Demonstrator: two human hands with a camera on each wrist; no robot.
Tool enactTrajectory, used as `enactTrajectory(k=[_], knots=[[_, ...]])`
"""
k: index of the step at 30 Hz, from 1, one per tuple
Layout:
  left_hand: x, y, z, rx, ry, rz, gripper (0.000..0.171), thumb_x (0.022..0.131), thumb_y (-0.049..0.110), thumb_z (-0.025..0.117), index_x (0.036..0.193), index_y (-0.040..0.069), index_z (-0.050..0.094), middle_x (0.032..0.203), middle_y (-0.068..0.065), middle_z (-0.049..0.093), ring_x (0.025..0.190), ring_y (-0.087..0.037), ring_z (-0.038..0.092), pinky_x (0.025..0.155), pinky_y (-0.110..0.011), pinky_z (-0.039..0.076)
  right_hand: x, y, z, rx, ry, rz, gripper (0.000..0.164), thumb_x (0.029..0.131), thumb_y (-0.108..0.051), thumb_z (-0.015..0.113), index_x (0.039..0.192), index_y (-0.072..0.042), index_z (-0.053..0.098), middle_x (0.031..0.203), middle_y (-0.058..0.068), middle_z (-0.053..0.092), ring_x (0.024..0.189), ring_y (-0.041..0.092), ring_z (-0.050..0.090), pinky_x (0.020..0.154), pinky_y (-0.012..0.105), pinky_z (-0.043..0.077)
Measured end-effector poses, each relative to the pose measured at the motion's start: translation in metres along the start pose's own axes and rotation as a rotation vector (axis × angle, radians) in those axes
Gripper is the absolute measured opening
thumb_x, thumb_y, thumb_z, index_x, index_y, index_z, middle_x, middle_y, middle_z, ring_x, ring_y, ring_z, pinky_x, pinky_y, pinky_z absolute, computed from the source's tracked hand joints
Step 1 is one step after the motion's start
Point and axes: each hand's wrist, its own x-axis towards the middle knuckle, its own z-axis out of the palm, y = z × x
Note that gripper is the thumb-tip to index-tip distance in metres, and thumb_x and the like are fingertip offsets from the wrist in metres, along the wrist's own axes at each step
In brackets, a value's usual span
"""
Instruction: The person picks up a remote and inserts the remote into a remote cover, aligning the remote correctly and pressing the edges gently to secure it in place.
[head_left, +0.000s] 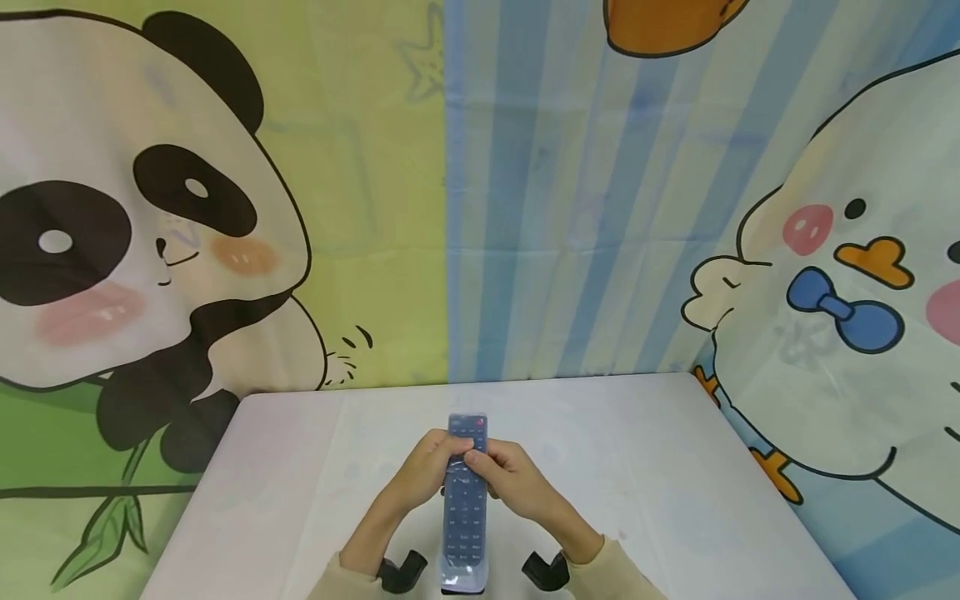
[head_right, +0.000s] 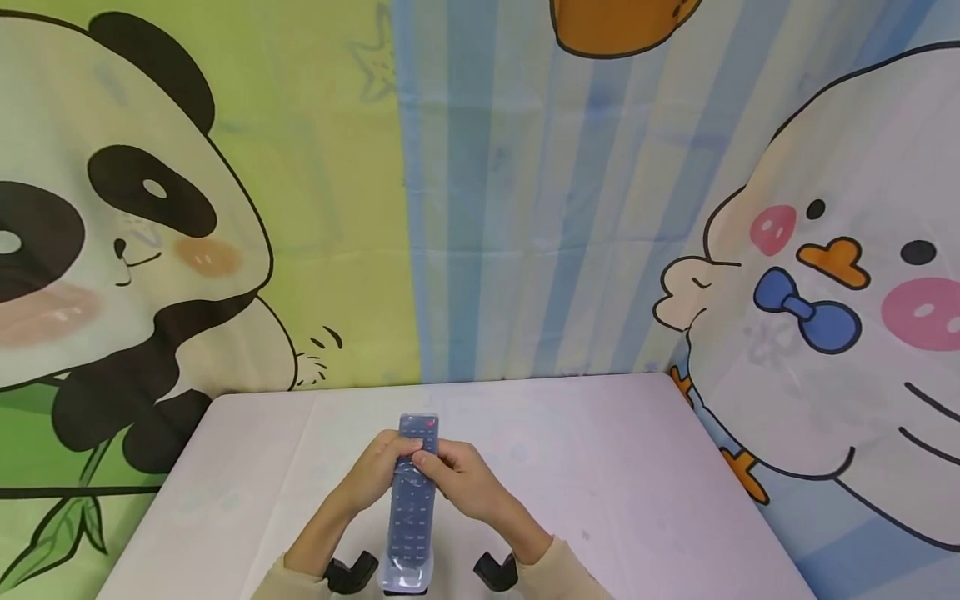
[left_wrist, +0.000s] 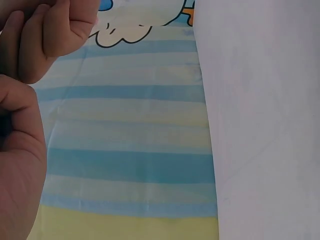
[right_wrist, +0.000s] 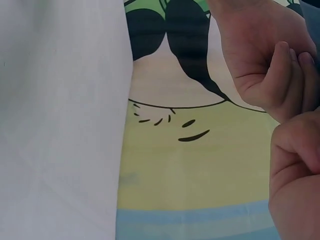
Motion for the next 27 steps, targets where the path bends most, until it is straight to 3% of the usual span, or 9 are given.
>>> enactTrajectory(k=[3,6,11,17,20,22,27], knots=[[0.000,-0.001,-0.002,0.015,-0.014,0.021,0.046,0.105,0.024,0.040,0.086,-0.012,0.062,0.062,0.004,0.059,0.049,-0.006,0.048,0.042,-0.021,0.036,0.002,-0.001,0.000,0.057,-0.008,0.029,0.033,0.109,-0.013,0.042,0.114,0.015,0.060,0.083,0.026,0.070,0.059,0.008,0.062,0.045,0.019,0.044],[-0.004,-0.003,-0.004,0.024,-0.014,0.056,0.047,0.109,0.026,0.036,0.086,-0.008,0.057,0.062,0.006,0.053,0.051,-0.005,0.045,0.044,-0.021,0.036,0.003,0.001,-0.004,0.093,0.040,0.080,0.039,0.110,-0.019,0.041,0.113,0.017,0.057,0.085,0.019,0.072,0.070,0.014,0.071,0.054,0.025,0.055],[-0.018,-0.003,0.002,0.075,0.002,0.107,0.038,0.108,0.012,0.044,0.070,0.005,0.043,0.055,0.005,0.040,0.047,-0.003,0.037,0.039,-0.021,0.030,0.007,0.005,-0.015,0.131,0.184,0.161,0.044,0.108,-0.029,0.044,0.099,0.013,0.055,0.072,0.000,0.069,0.061,0.011,0.068,0.051,0.026,0.055],[-0.022,0.002,0.015,0.158,-0.074,0.064,0.035,0.107,0.016,0.050,0.072,0.009,0.052,0.056,0.001,0.045,0.050,-0.003,0.042,0.042,-0.020,0.033,0.014,0.008,-0.024,0.160,0.286,0.126,0.040,0.105,-0.030,0.047,0.093,0.006,0.057,0.068,0.001,0.062,0.056,0.010,0.062,0.048,0.023,0.051],[-0.022,0.003,0.018,0.105,-0.109,0.081,0.035,0.107,0.013,0.048,0.074,0.005,0.052,0.056,-0.005,0.045,0.051,-0.003,0.043,0.044,-0.020,0.036,0.016,0.008,-0.022,0.143,0.303,0.098,0.042,0.106,-0.028,0.047,0.090,0.010,0.056,0.069,0.001,0.060,0.056,0.010,0.059,0.048,0.023,0.049],[-0.022,0.004,0.019,0.020,-0.139,0.090,0.034,0.108,0.010,0.046,0.074,0.002,0.051,0.056,-0.010,0.042,0.051,-0.004,0.043,0.045,-0.020,0.038,0.017,0.007,-0.020,0.137,0.324,0.094,0.043,0.106,-0.027,0.048,0.088,0.011,0.055,0.067,0.001,0.059,0.054,0.010,0.057,0.047,0.023,0.047],[-0.024,0.004,0.023,-0.161,-0.195,0.111,0.035,0.108,0.004,0.039,0.075,-0.004,0.044,0.056,-0.015,0.035,0.050,-0.008,0.040,0.045,-0.021,0.038,0.022,0.004,-0.015,0.173,0.416,0.114,0.037,0.104,-0.026,0.053,0.081,0.002,0.058,0.062,0.001,0.056,0.049,0.010,0.054,0.043,0.022,0.044]])
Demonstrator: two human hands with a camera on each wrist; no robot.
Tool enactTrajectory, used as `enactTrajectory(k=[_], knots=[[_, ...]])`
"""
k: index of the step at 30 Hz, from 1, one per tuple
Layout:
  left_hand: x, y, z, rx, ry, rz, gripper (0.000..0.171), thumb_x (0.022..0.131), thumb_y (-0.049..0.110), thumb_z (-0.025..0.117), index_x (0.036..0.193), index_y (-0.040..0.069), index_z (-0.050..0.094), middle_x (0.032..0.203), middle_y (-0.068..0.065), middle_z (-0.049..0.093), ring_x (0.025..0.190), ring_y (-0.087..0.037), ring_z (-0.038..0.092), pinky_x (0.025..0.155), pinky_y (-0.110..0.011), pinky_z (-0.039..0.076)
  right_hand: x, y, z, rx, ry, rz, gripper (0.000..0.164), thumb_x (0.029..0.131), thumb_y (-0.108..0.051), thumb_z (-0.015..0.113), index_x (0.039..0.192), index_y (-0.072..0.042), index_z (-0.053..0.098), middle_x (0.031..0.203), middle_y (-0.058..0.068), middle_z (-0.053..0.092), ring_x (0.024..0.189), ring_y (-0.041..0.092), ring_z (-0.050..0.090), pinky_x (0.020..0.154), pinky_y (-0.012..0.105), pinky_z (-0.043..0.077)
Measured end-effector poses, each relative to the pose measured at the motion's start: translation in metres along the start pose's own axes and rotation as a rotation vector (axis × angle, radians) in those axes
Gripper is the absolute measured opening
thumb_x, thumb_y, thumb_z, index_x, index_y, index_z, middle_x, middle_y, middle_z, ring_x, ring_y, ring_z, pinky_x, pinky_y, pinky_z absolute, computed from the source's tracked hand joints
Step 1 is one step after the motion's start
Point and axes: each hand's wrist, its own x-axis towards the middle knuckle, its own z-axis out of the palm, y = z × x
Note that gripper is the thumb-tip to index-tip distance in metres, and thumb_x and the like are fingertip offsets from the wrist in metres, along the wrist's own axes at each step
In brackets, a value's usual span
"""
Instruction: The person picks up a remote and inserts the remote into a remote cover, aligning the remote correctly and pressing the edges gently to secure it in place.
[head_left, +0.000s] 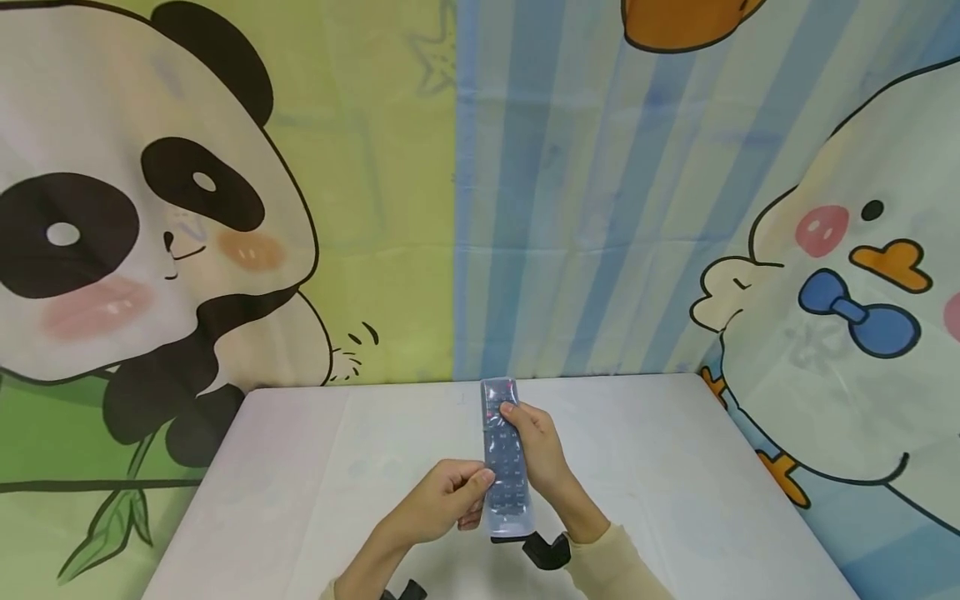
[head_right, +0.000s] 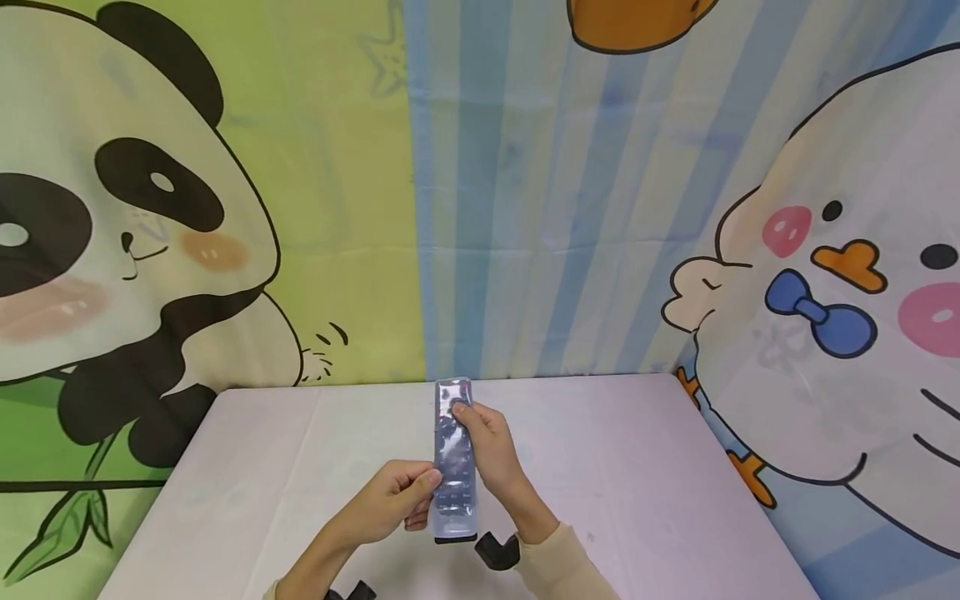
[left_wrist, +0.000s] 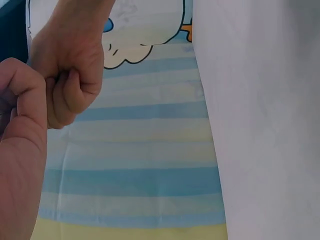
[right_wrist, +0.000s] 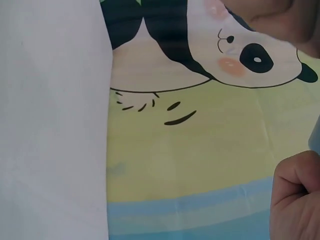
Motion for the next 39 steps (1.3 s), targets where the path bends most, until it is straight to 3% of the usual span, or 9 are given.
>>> enactTrajectory(k=[8,13,16,21,24,27,31,36,39], knots=[[-0.009,0.002,0.013,-0.007,0.021,0.012,0.037,0.107,0.002,0.039,0.071,-0.003,0.042,0.053,-0.018,0.034,0.047,-0.006,0.039,0.043,-0.020,0.035,0.005,-0.004,0.006,0.056,0.017,0.042,0.030,0.103,-0.021,0.054,0.078,-0.005,0.059,0.060,-0.002,0.055,0.048,0.008,0.054,0.042,0.021,0.044],[-0.012,0.002,0.010,0.126,0.080,0.022,0.038,0.106,0.001,0.043,0.068,0.001,0.045,0.052,-0.014,0.040,0.048,-0.003,0.041,0.041,-0.019,0.035,0.003,-0.008,0.004,-0.082,-0.083,0.022,0.036,0.106,-0.023,0.050,0.083,0.003,0.058,0.063,0.001,0.055,0.051,0.010,0.054,0.045,0.023,0.045],[-0.015,0.004,0.003,0.252,0.100,-0.015,0.038,0.106,0.005,0.047,0.068,0.005,0.050,0.053,-0.005,0.045,0.048,-0.001,0.041,0.040,-0.019,0.034,0.000,-0.013,0.004,-0.195,-0.165,-0.034,0.038,0.108,-0.022,0.045,0.088,0.007,0.059,0.065,0.002,0.056,0.053,0.011,0.055,0.046,0.026,0.047],[-0.012,0.005,-0.011,0.444,0.241,-0.107,0.027,0.106,0.017,0.053,0.080,0.012,0.058,0.063,0.007,0.052,0.052,-0.003,0.045,0.043,-0.021,0.038,-0.004,-0.015,0.008,-0.217,-0.255,-0.088,0.035,0.109,-0.018,0.042,0.098,0.010,0.060,0.073,0.003,0.062,0.060,0.011,0.062,0.051,0.030,0.054],[-0.006,0.005,-0.015,0.449,0.332,-0.147,0.017,0.107,0.022,0.052,0.102,0.011,0.065,0.076,0.005,0.062,0.060,-0.009,0.056,0.050,-0.026,0.049,-0.007,-0.011,0.011,-0.210,-0.268,-0.097,0.032,0.110,-0.015,0.041,0.099,0.008,0.060,0.071,0.000,0.058,0.059,0.008,0.059,0.052,0.026,0.052],[-0.003,0.004,-0.016,0.423,0.364,-0.140,0.022,0.108,0.021,0.050,0.117,0.008,0.065,0.084,0.001,0.067,0.065,-0.013,0.062,0.054,-0.032,0.055,-0.006,-0.006,0.011,-0.291,-0.214,-0.162,0.027,0.109,-0.009,0.042,0.090,0.001,0.058,0.064,-0.004,0.048,0.053,0.004,0.046,0.047,0.021,0.040],[-0.002,0.002,-0.014,0.454,0.413,-0.081,0.023,0.108,0.020,0.048,0.117,0.006,0.063,0.087,0.000,0.067,0.070,-0.014,0.064,0.059,-0.033,0.057,-0.003,-0.002,0.009,-0.435,-0.144,-0.289,0.029,0.103,0.003,0.048,0.077,-0.010,0.049,0.060,-0.005,0.037,0.053,0.005,0.032,0.045,0.025,0.027],[0.000,0.006,-0.009,0.530,0.485,-0.063,0.021,0.108,0.023,0.047,0.109,0.008,0.062,0.081,0.003,0.064,0.066,-0.013,0.063,0.056,-0.031,0.055,-0.003,-0.020,0.012,-0.508,-0.225,-0.428,0.031,0.099,0.012,0.048,0.076,-0.008,0.044,0.059,0.000,0.035,0.053,0.002,0.028,0.045,0.023,0.025],[0.001,0.012,-0.004,0.516,0.553,-0.085,0.023,0.108,0.026,0.050,0.098,0.009,0.062,0.074,0.003,0.062,0.061,-0.014,0.060,0.052,-0.031,0.054,-0.001,-0.021,0.013,-0.539,-0.243,-0.505,0.031,0.098,0.013,0.049,0.077,-0.009,0.044,0.059,-0.002,0.033,0.054,0.000,0.026,0.046,0.020,0.024]])
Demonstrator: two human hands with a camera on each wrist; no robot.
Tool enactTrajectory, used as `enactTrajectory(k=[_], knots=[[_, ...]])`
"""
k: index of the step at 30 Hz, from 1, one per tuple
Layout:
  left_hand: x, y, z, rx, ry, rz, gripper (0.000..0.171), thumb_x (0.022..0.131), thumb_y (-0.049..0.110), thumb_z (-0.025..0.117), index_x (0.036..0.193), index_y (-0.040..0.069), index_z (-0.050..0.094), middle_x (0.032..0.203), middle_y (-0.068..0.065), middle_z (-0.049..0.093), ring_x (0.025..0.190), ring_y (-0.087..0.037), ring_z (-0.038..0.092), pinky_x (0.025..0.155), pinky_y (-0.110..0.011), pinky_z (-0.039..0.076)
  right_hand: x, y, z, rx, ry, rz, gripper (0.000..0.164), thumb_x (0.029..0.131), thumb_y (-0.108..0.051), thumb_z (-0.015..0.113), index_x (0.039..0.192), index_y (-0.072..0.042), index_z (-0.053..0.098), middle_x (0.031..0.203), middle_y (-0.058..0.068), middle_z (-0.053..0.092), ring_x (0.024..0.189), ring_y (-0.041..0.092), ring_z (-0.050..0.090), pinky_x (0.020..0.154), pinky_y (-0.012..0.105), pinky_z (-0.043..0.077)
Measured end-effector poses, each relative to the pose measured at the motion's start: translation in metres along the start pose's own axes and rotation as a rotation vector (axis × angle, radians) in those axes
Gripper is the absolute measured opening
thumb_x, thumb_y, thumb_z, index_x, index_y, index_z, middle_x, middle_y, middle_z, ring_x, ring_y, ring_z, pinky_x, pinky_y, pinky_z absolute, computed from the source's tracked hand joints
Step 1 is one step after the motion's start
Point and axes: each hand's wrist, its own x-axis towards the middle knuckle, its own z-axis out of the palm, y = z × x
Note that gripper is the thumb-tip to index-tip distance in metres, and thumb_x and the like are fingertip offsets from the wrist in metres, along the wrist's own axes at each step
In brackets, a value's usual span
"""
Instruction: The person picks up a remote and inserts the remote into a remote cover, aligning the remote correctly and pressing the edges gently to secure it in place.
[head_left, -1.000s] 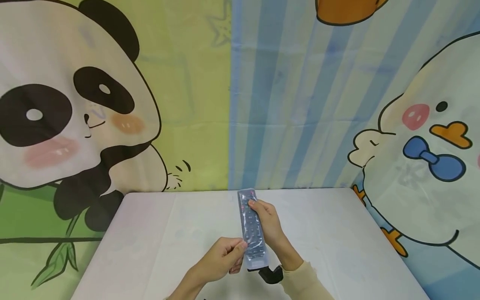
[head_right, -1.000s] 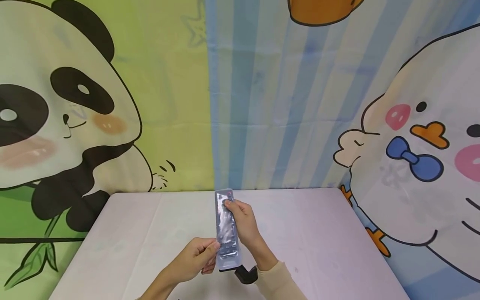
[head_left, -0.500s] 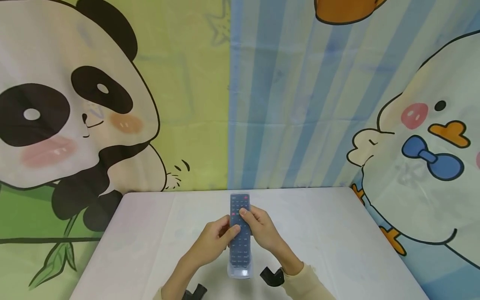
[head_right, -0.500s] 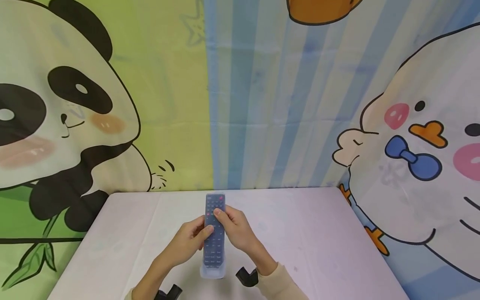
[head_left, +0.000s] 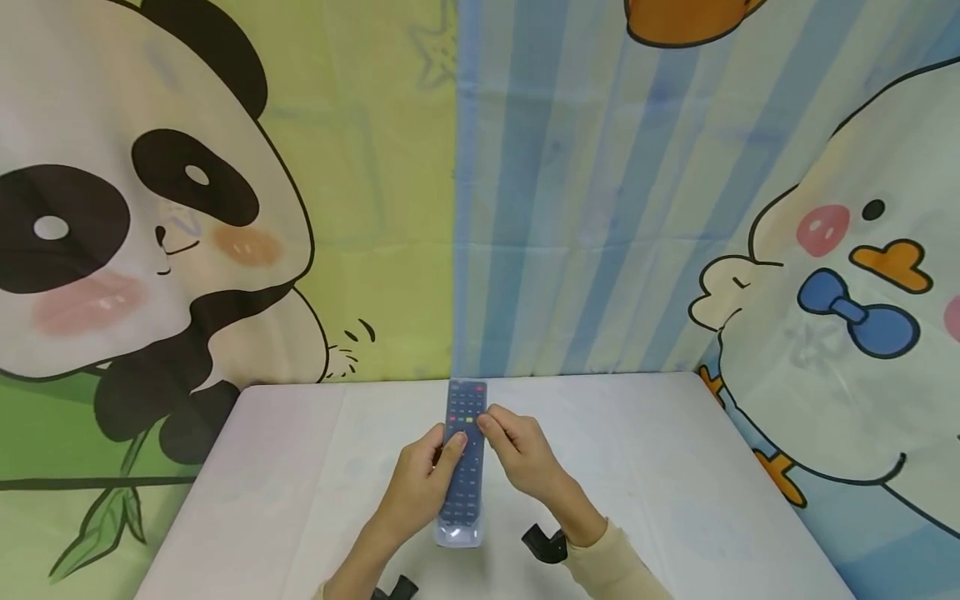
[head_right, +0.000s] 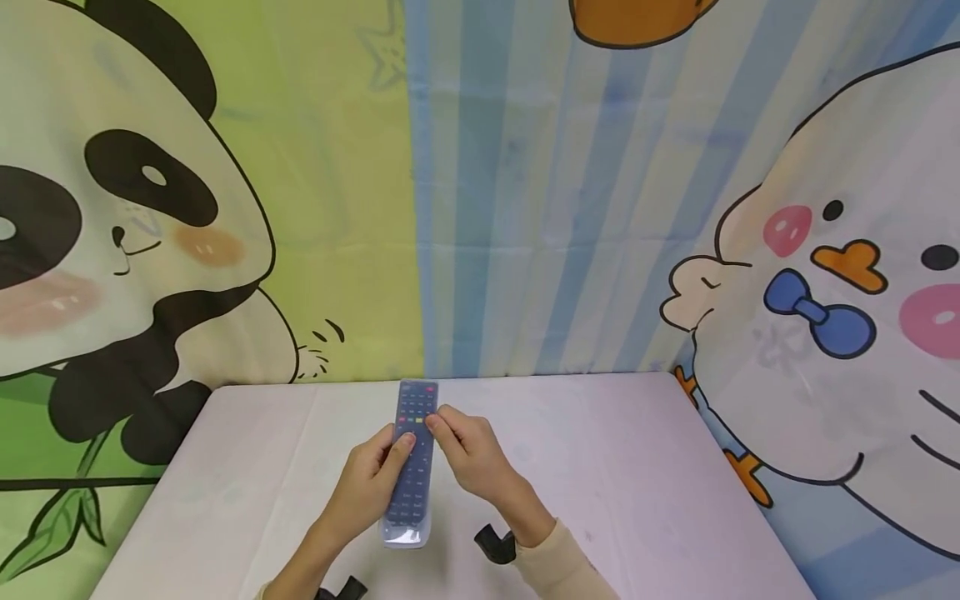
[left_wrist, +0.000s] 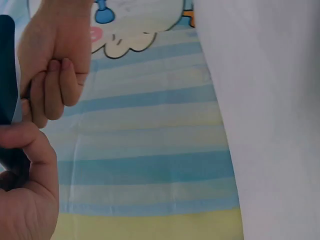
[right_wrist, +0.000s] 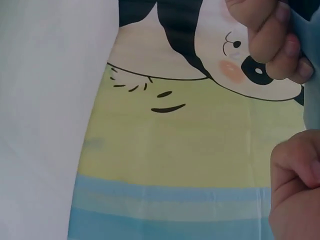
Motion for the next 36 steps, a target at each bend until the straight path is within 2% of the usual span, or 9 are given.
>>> enactTrajectory(k=[6,11,15,19,22,24,26,30,36], knots=[[0.000,0.009,-0.001,-0.037,0.106,-0.046,0.030,0.105,0.029,0.055,0.082,0.010,0.058,0.065,0.000,0.055,0.054,-0.013,0.052,0.044,-0.027,0.046,0.002,-0.002,0.007,-0.021,-0.006,0.013,0.037,0.095,0.020,0.048,0.073,-0.009,0.042,0.053,-0.001,0.034,0.050,-0.002,0.026,0.043,0.018,0.022],[0.000,0.012,-0.004,-0.061,0.108,-0.024,0.029,0.105,0.028,0.055,0.083,0.010,0.060,0.066,0.000,0.056,0.054,-0.013,0.053,0.044,-0.029,0.048,-0.001,-0.006,0.009,0.059,-0.018,0.048,0.037,0.098,0.017,0.046,0.073,-0.009,0.042,0.052,-0.001,0.034,0.048,-0.001,0.028,0.040,0.020,0.023],[-0.002,0.011,-0.009,-0.067,0.027,0.023,0.019,0.106,0.020,0.052,0.095,0.009,0.063,0.074,-0.001,0.061,0.059,-0.015,0.060,0.049,-0.033,0.054,-0.004,-0.001,0.006,0.293,-0.089,0.113,0.032,0.103,0.007,0.045,0.075,-0.008,0.043,0.054,0.004,0.034,0.045,0.006,0.030,0.038,0.025,0.025],[-0.004,0.009,-0.015,-0.069,-0.098,0.072,0.017,0.108,0.015,0.048,0.107,0.006,0.062,0.080,-0.003,0.062,0.064,-0.014,0.061,0.053,-0.035,0.056,-0.007,0.008,-0.001,0.551,-0.212,0.248,0.030,0.108,-0.009,0.046,0.079,-0.001,0.047,0.054,0.003,0.033,0.045,0.011,0.027,0.040,0.028,0.024],[-0.004,0.007,-0.018,-0.061,-0.179,0.104,0.016,0.108,0.013,0.047,0.108,0.006,0.061,0.083,-0.002,0.063,0.068,-0.013,0.062,0.056,-0.035,0.057,-0.010,0.014,-0.007,0.630,-0.297,0.323,0.028,0.109,-0.018,0.047,0.100,0.007,0.057,0.056,-0.002,0.033,0.047,0.009,0.024,0.042,0.027,0.022],[-0.004,0.006,-0.019,-0.065,-0.215,0.115,0.016,0.107,0.012,0.046,0.107,0.006,0.061,0.085,-0.002,0.064,0.069,-0.013,0.063,0.057,-0.035,0.057,-0.011,0.015,-0.009,0.630,-0.327,0.314,0.033,0.109,-0.019,0.045,0.116,0.011,0.056,0.057,0.000,0.034,0.047,0.008,0.024,0.042,0.027,0.022],[-0.002,0.005,-0.018,-0.089,-0.248,0.110,0.017,0.108,0.010,0.045,0.109,0.005,0.061,0.087,-0.003,0.065,0.071,-0.014,0.063,0.059,-0.035,0.057,-0.011,0.015,-0.008,0.616,-0.320,0.286,0.035,0.110,-0.019,0.043,0.122,0.013,0.053,0.057,0.005,0.034,0.047,0.008,0.025,0.041,0.026,0.022],[0.002,0.003,-0.016,-0.151,-0.269,0.038,0.023,0.109,0.017,0.043,0.111,0.002,0.061,0.087,-0.006,0.063,0.071,-0.015,0.061,0.059,-0.033,0.056,-0.011,0.014,-0.002,0.602,-0.205,0.248,0.034,0.109,-0.017,0.040,0.108,0.016,0.052,0.055,0.011,0.033,0.046,0.007,0.026,0.039,0.026,0.023],[0.000,-0.012,-0.016,-0.396,-0.231,-0.121,0.053,0.111,0.036,0.032,0.106,-0.010,0.058,0.094,-0.010,0.063,0.080,-0.016,0.065,0.068,-0.031,0.057,-0.008,0.016,-0.001,0.665,-0.068,0.243,0.035,0.106,-0.015,0.039,0.097,0.018,0.045,0.053,0.000,0.031,0.044,0.008,0.022,0.036,0.028,0.016]])
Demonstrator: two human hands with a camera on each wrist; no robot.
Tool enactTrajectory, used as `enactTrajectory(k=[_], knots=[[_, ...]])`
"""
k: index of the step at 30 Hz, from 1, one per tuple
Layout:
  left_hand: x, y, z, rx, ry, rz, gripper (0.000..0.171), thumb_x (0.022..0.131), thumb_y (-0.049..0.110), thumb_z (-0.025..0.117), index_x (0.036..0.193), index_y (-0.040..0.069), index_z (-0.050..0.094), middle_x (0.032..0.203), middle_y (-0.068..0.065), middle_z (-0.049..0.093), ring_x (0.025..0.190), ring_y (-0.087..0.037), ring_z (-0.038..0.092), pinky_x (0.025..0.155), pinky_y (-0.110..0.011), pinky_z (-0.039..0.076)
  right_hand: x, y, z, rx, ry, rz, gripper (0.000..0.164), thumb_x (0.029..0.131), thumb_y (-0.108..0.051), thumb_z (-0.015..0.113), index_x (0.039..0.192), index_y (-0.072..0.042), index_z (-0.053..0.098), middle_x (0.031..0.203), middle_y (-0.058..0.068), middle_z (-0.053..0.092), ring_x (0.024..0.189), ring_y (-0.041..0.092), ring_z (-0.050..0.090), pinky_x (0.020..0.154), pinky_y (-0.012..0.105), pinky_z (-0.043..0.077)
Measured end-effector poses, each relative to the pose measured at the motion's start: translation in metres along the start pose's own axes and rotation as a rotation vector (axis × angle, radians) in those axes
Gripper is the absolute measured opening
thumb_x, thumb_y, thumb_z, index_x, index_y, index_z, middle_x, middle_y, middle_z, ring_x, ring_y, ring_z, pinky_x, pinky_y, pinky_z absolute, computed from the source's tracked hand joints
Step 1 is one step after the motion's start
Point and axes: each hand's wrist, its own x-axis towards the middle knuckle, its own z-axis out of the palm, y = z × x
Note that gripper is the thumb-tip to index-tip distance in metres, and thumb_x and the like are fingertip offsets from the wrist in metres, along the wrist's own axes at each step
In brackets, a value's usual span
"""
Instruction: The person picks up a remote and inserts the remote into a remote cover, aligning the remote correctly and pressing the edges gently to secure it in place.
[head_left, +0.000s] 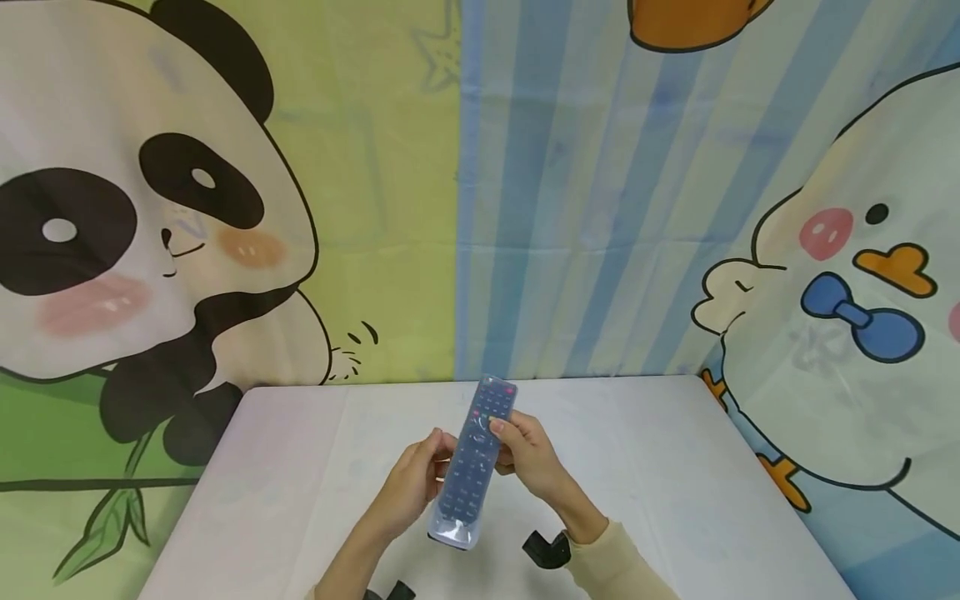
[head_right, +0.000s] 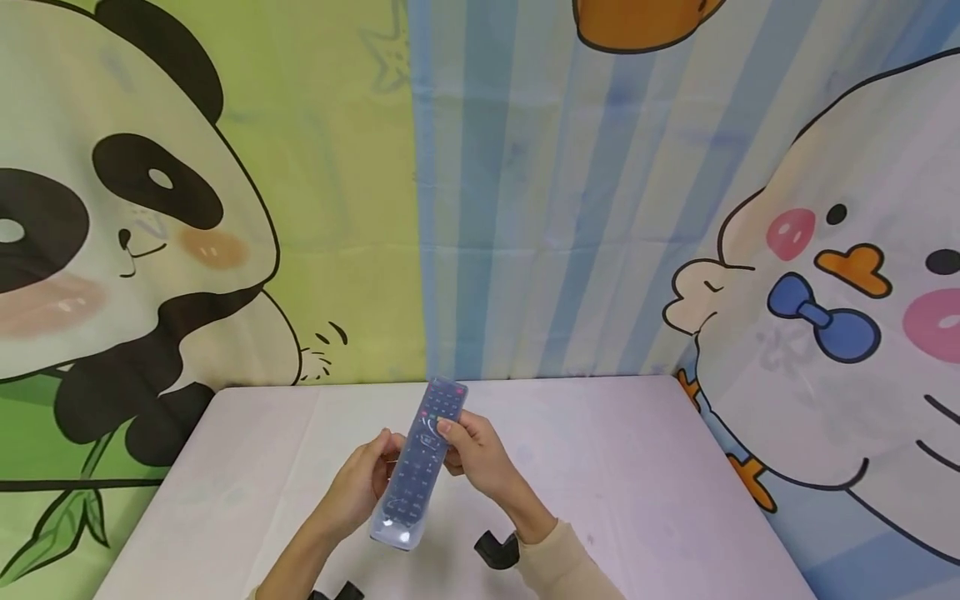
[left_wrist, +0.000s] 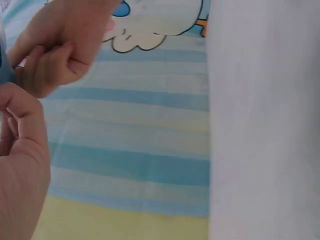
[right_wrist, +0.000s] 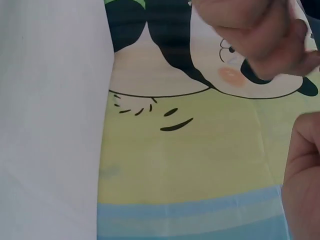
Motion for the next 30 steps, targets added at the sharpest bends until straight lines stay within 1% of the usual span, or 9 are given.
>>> enactTrajectory(k=[2,7,10,15,20,23,26,28,30], knots=[[-0.003,-0.007,-0.002,-0.023,0.045,0.004,0.051,0.112,0.033,0.033,0.108,-0.011,0.059,0.097,-0.010,0.065,0.082,-0.017,0.066,0.069,-0.031,0.058,0.002,0.000,-0.003,-0.014,0.042,-0.011,0.035,0.106,-0.016,0.040,0.096,0.017,0.046,0.053,-0.002,0.031,0.043,0.008,0.021,0.037,0.028,0.016],[-0.011,-0.017,-0.003,0.104,0.213,0.081,0.041,0.112,0.021,0.034,0.096,-0.005,0.062,0.081,-0.008,0.062,0.066,-0.014,0.059,0.051,-0.028,0.052,0.005,-0.001,-0.009,-0.079,0.163,-0.055,0.035,0.109,-0.015,0.040,0.091,0.014,0.048,0.051,0.002,0.029,0.042,0.010,0.020,0.036,0.028,0.016],[-0.015,-0.017,0.000,0.127,0.242,0.081,0.037,0.109,0.018,0.041,0.088,-0.006,0.061,0.069,-0.006,0.056,0.055,-0.011,0.050,0.044,-0.025,0.043,0.005,-0.001,-0.010,-0.097,0.215,-0.077,0.035,0.109,-0.015,0.039,0.092,0.014,0.048,0.050,0.005,0.027,0.041,0.013,0.019,0.036,0.029,0.016],[-0.021,-0.020,0.019,0.147,0.247,-0.067,0.024,0.097,0.017,0.066,0.086,-0.005,0.068,0.060,0.001,0.054,0.049,-0.007,0.046,0.044,-0.020,0.038,0.006,0.001,-0.010,-0.107,0.305,-0.111,0.036,0.109,-0.016,0.041,0.093,0.015,0.047,0.050,0.003,0.027,0.041,0.015,0.018,0.037,0.030,0.016],[-0.008,-0.026,0.047,-0.036,0.244,-0.139,0.028,0.099,0.025,0.066,0.100,-0.002,0.071,0.072,-0.003,0.060,0.052,-0.009,0.048,0.046,-0.019,0.040,0.006,0.007,-0.004,-0.101,0.469,-0.160,0.036,0.109,-0.019,0.044,0.091,0.012,0.047,0.050,0.000,0.027,0.042,0.016,0.016,0.037,0.030,0.015],[0.009,-0.026,0.062,-0.167,0.313,-0.096,0.034,0.100,0.029,0.064,0.108,-0.004,0.068,0.079,-0.006,0.057,0.054,-0.009,0.047,0.047,-0.018,0.040,0.004,0.012,0.005,-0.097,0.558,-0.135,0.034,0.109,-0.025,0.046,0.093,0.005,0.051,0.052,-0.002,0.031,0.043,0.011,0.022,0.038,0.025,0.019],[0.023,-0.024,0.070,-0.260,0.428,0.010,0.038,0.100,0.030,0.064,0.108,-0.007,0.066,0.080,-0.006,0.055,0.055,-0.009,0.046,0.048,-0.018,0.040,0.002,0.015,0.014,-0.089,0.604,-0.116,0.031,0.109,-0.027,0.047,0.096,0.000,0.054,0.054,-0.002,0.035,0.044,0.008,0.029,0.039,0.024,0.023],[0.028,-0.022,0.071,-0.274,0.483,0.094,0.037,0.102,0.028,0.062,0.105,-0.008,0.066,0.078,-0.007,0.054,0.054,-0.010,0.046,0.047,-0.018,0.040,0.000,0.017,0.017,-0.082,0.593,-0.128,0.033,0.109,-0.028,0.046,0.094,0.001,0.053,0.054,-0.001,0.035,0.044,0.008,0.029,0.038,0.024,0.024],[0.030,-0.020,0.069,-0.225,0.507,0.182,0.031,0.103,0.022,0.059,0.101,-0.008,0.068,0.075,-0.008,0.055,0.053,-0.010,0.047,0.047,-0.018,0.040,-0.001,0.015,0.020,-0.067,0.547,-0.170,0.036,0.110,-0.024,0.044,0.090,0.006,0.049,0.053,0.000,0.033,0.042,0.010,0.027,0.037,0.027,0.021]])
